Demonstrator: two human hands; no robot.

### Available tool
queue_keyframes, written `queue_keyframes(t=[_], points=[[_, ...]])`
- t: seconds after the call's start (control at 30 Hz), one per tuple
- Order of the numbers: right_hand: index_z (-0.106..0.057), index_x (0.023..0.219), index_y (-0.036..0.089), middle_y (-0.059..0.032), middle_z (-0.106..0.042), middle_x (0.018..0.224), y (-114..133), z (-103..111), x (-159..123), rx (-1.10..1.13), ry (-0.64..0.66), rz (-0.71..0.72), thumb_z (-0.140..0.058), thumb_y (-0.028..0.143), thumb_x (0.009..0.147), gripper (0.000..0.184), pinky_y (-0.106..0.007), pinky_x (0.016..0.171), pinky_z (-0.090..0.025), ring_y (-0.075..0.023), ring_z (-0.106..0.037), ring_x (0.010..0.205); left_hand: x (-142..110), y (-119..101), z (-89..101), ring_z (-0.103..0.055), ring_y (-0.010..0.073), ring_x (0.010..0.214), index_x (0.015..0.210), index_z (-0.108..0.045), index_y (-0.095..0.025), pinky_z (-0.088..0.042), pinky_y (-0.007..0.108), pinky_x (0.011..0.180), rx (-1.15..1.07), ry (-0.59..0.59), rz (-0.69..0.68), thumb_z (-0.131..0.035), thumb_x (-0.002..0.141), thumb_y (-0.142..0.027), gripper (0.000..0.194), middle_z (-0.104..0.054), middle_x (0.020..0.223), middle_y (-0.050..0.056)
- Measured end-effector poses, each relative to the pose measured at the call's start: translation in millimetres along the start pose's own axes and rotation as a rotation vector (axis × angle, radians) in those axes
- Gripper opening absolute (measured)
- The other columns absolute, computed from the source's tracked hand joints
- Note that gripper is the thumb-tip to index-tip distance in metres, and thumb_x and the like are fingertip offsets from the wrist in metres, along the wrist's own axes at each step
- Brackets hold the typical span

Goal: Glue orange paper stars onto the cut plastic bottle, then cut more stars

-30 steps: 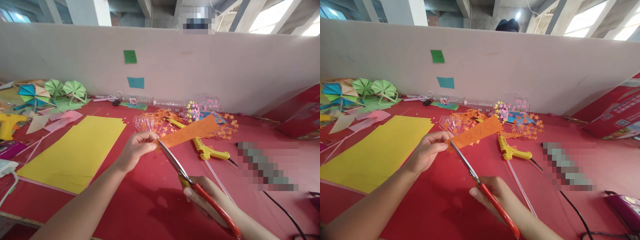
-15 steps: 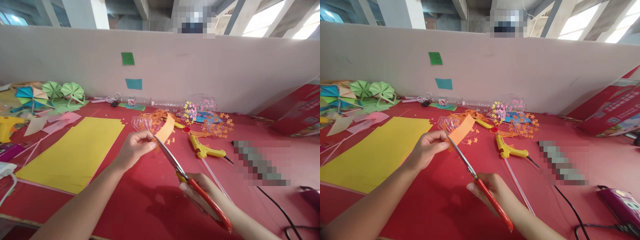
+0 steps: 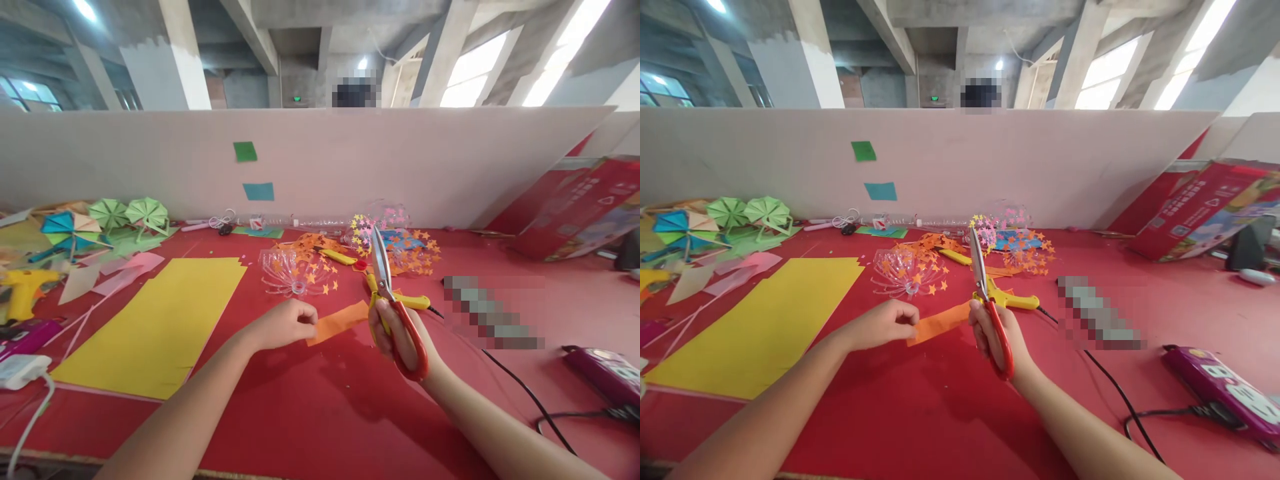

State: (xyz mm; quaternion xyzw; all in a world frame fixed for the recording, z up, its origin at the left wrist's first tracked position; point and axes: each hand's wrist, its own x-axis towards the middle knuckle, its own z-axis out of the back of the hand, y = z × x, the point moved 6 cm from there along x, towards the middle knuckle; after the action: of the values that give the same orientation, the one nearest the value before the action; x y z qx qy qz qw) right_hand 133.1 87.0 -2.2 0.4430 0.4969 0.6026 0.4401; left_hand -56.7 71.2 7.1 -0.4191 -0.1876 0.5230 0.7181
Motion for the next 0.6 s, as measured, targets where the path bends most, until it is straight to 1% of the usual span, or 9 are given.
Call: queue_keyframes(t=[0.07, 0.13, 0.2, 0.27, 0.3, 0.33, 0.4, 0.5, 0.6], points=[[-0.046, 0.062, 0.022, 0.0088, -0.036, 0.033, -4, 0, 2, 0.006, -0.001, -0.017, -0.049, 0.066, 0.080, 0.048, -0.022, 0.035, -0.029, -0.0074, -0.033, 0.029, 3, 6, -3.0, -0.045, 0.0118, 0.061, 0.066, -0.053, -0.019, -0.033, 0.025, 0.058, 0.090, 0.013, 0.040, -0.053, 0.071, -0.026, 0.009, -0.049, 0.066, -0.004], [-0.047, 0.062, 0.021, 0.0088, -0.037, 0.033, -7, -1, 3, 0.006, 0.002, -0.035, -0.051, 0.064, 0.080, 0.047, -0.021, 0.035, -0.029, -0.0071, -0.033, 0.029, 1, 8, -1.4, -0.052, 0.0142, 0.069, 0.068, -0.054, -0.020, -0.038, 0.027, 0.064, 0.158, 0.001, 0.050, -0.054, 0.072, -0.027, 0.009, -0.057, 0.078, -0.001], [-0.046, 0.061, 0.021, 0.0086, -0.037, 0.033, -8, -2, 2, 0.001, 0.006, -0.053, -0.051, 0.062, 0.080, 0.046, -0.021, 0.036, -0.030, -0.0070, -0.034, 0.029, -4, 10, 1.5, -0.058, 0.0178, 0.081, 0.067, -0.053, -0.020, -0.043, 0.030, 0.072, 0.209, -0.009, 0.045, -0.053, 0.073, -0.027, 0.009, -0.062, 0.098, 0.003], [-0.046, 0.060, 0.021, 0.0084, -0.038, 0.033, -8, -3, 0, -0.005, 0.016, -0.073, -0.051, 0.062, 0.080, 0.045, -0.020, 0.036, -0.030, -0.0072, -0.035, 0.030, -10, 13, 3.6, -0.060, 0.0226, 0.099, 0.067, -0.053, -0.020, -0.044, 0.035, 0.083, 0.236, -0.011, 0.038, -0.052, 0.077, -0.027, 0.012, -0.060, 0.122, 0.005], [-0.045, 0.060, 0.021, 0.0083, -0.038, 0.034, -8, -3, 0, -0.008, 0.024, -0.083, -0.051, 0.061, 0.079, 0.045, -0.020, 0.036, -0.029, -0.0072, -0.035, 0.030, -14, 16, 5.3, -0.057, 0.0248, 0.112, 0.068, -0.052, -0.020, -0.042, 0.038, 0.091, 0.239, -0.033, 0.029, -0.051, 0.079, -0.028, 0.014, -0.054, 0.134, 0.006], [-0.045, 0.060, 0.021, 0.0083, -0.038, 0.034, -8, -3, -1, -0.011, 0.032, -0.092, -0.052, 0.062, 0.078, 0.045, -0.020, 0.035, -0.029, -0.0073, -0.035, 0.030, -16, 19, 7.5, -0.050, 0.0260, 0.124, 0.069, -0.051, -0.021, -0.038, 0.040, 0.099, 0.239, -0.069, 0.017, -0.050, 0.082, -0.030, 0.016, -0.048, 0.143, 0.005], [-0.045, 0.060, 0.021, 0.0084, -0.039, 0.035, -8, -3, -1, -0.012, 0.050, -0.109, -0.055, 0.061, 0.077, 0.045, -0.020, 0.035, -0.028, -0.0070, -0.035, 0.030, -18, 27, 10.1, -0.037, 0.0255, 0.136, 0.071, -0.049, -0.022, -0.033, 0.041, 0.107, 0.252, -0.121, -0.004, -0.047, 0.086, -0.031, 0.018, -0.040, 0.150, 0.006], [-0.047, 0.062, 0.020, 0.0085, -0.040, 0.037, -12, -3, 0, -0.011, 0.070, -0.128, -0.059, 0.058, 0.076, 0.042, -0.019, 0.035, -0.029, -0.0070, -0.036, 0.031, -13, 41, 11.9, -0.024, 0.0247, 0.143, 0.076, -0.050, -0.022, -0.025, 0.044, 0.113, 0.321, -0.155, -0.028, -0.044, 0.088, -0.030, 0.016, -0.033, 0.154, 0.006], [-0.048, 0.062, 0.020, 0.0087, -0.040, 0.037, -16, -2, 0, -0.016, 0.078, -0.135, -0.060, 0.054, 0.076, 0.039, -0.019, 0.036, -0.029, -0.0071, -0.036, 0.032, 0, 49, 13.4, -0.021, 0.0253, 0.144, 0.077, -0.052, -0.022, -0.022, 0.047, 0.115, 0.375, -0.146, -0.063, -0.045, 0.088, -0.029, 0.015, -0.033, 0.154, 0.005]])
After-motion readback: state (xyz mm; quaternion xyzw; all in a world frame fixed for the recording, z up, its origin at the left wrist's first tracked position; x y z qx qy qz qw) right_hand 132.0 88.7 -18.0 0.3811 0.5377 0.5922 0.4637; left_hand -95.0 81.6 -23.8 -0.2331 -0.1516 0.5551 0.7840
